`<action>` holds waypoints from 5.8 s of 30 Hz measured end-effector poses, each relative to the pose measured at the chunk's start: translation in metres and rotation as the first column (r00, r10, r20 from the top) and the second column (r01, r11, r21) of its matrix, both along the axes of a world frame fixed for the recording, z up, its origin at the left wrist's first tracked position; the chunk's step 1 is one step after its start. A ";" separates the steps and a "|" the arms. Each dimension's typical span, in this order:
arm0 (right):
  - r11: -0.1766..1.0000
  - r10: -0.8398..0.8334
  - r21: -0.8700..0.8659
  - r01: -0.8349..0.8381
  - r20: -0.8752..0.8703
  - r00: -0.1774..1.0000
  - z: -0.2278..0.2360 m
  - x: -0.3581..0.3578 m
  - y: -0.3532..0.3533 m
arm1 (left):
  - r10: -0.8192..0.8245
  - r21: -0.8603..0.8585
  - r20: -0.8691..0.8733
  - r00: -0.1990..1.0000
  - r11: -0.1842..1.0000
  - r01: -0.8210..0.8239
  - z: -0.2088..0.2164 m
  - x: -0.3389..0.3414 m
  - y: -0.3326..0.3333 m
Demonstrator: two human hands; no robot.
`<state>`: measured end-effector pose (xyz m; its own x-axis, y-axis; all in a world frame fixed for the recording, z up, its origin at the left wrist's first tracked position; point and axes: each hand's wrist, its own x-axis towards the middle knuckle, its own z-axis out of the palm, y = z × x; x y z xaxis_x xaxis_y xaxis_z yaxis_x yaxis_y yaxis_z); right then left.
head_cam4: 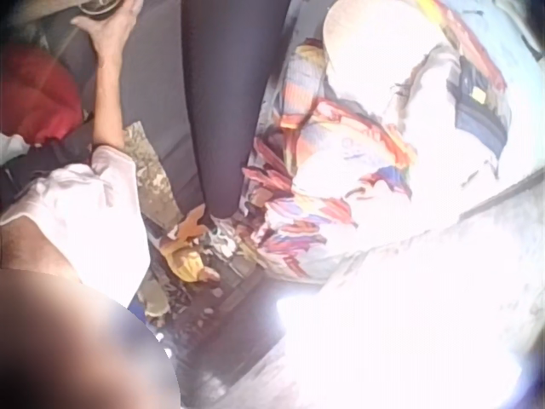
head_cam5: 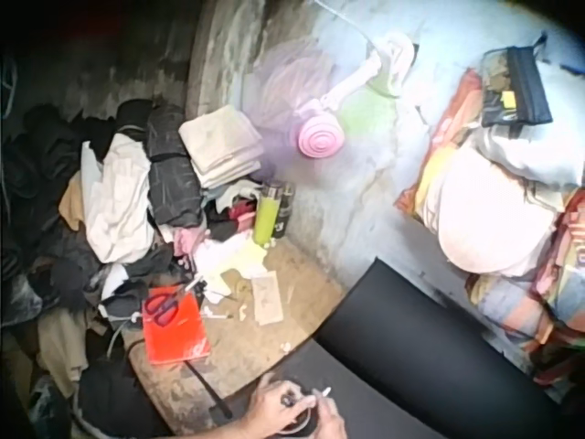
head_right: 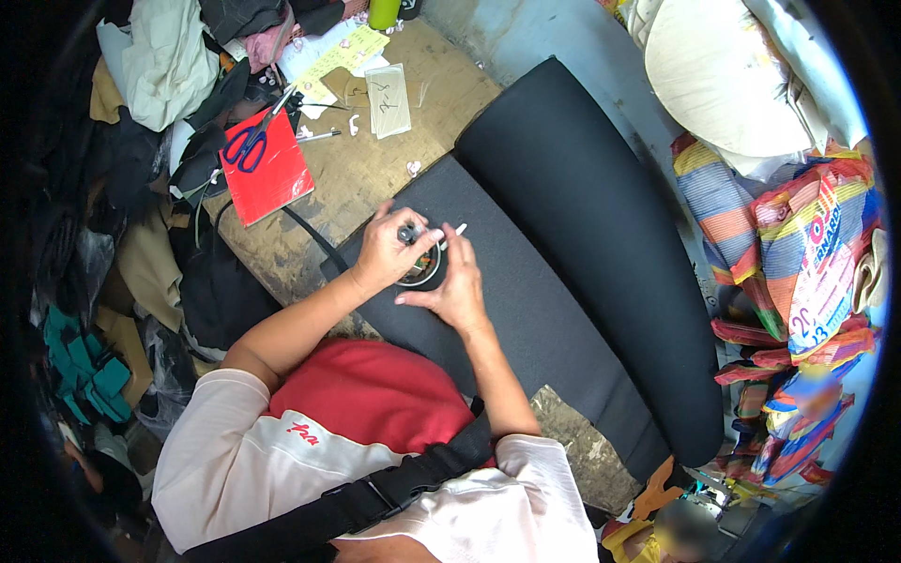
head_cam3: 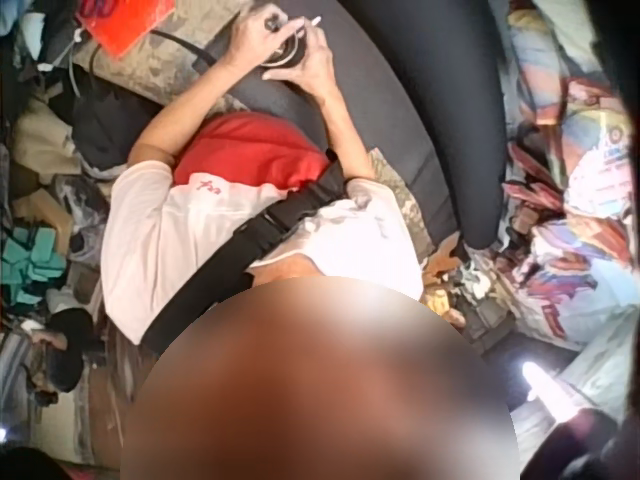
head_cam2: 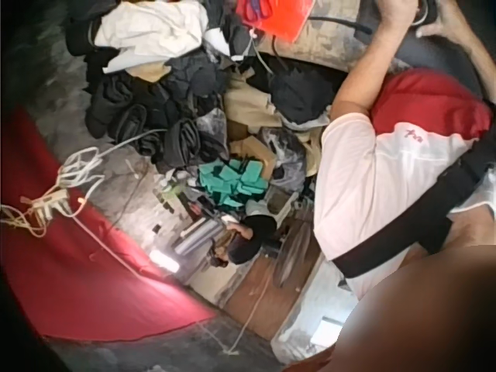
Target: The person marks a rolled piece of dark fabric with a white marker, writes in a notebook, and then cuts the fabric with scissors. They also sort through piles of fabric pieces and place some on the table.
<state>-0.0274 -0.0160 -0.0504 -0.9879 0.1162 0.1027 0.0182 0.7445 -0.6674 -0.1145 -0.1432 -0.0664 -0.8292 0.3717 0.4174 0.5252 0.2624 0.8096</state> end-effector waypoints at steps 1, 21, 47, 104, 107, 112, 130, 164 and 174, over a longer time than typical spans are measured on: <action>1.000 0.005 0.008 -0.005 -0.003 1.000 -0.004 -0.001 -0.005 | -0.027 -0.011 0.045 0.999 1.000 0.027 -0.001 -0.001 0.002; 0.975 -0.055 -0.221 0.028 -0.117 0.992 -0.031 -0.019 -0.011 | -0.443 0.408 0.655 0.612 0.889 0.207 -0.002 -0.044 -0.033; 0.867 -0.430 0.106 0.487 -0.334 0.839 -0.116 0.022 0.048 | -0.118 0.092 0.122 0.985 0.990 0.107 -0.080 -0.036 -0.010; 0.167 -0.659 0.220 0.961 -0.700 0.275 0.007 0.234 0.255 | 0.194 0.190 0.466 0.863 0.931 -0.311 -0.026 -0.071 0.091; 0.082 -0.765 0.220 0.972 -0.611 0.202 0.032 0.206 0.286 | 0.308 -0.159 0.080 0.948 0.943 -0.293 -0.039 -0.028 0.069; -0.043 -0.880 0.356 0.933 -0.456 0.134 0.045 0.185 0.299 | 0.388 -0.811 0.088 0.917 0.562 -0.161 -0.051 0.052 -0.006; -0.005 -0.806 0.265 0.964 -0.572 0.153 0.008 0.203 0.280 | 0.463 -0.825 -0.071 0.883 0.471 -0.313 -0.071 0.076 -0.047; -0.042 -0.778 0.288 0.957 -0.610 0.149 -0.010 0.214 0.265 | 0.460 -0.721 -0.024 0.887 0.607 -0.335 -0.081 0.075 -0.055; 0.810 -0.207 0.496 0.314 -0.260 0.943 -0.049 0.188 0.122 | 0.458 -0.690 -0.071 0.886 0.619 -0.375 -0.085 0.075 -0.055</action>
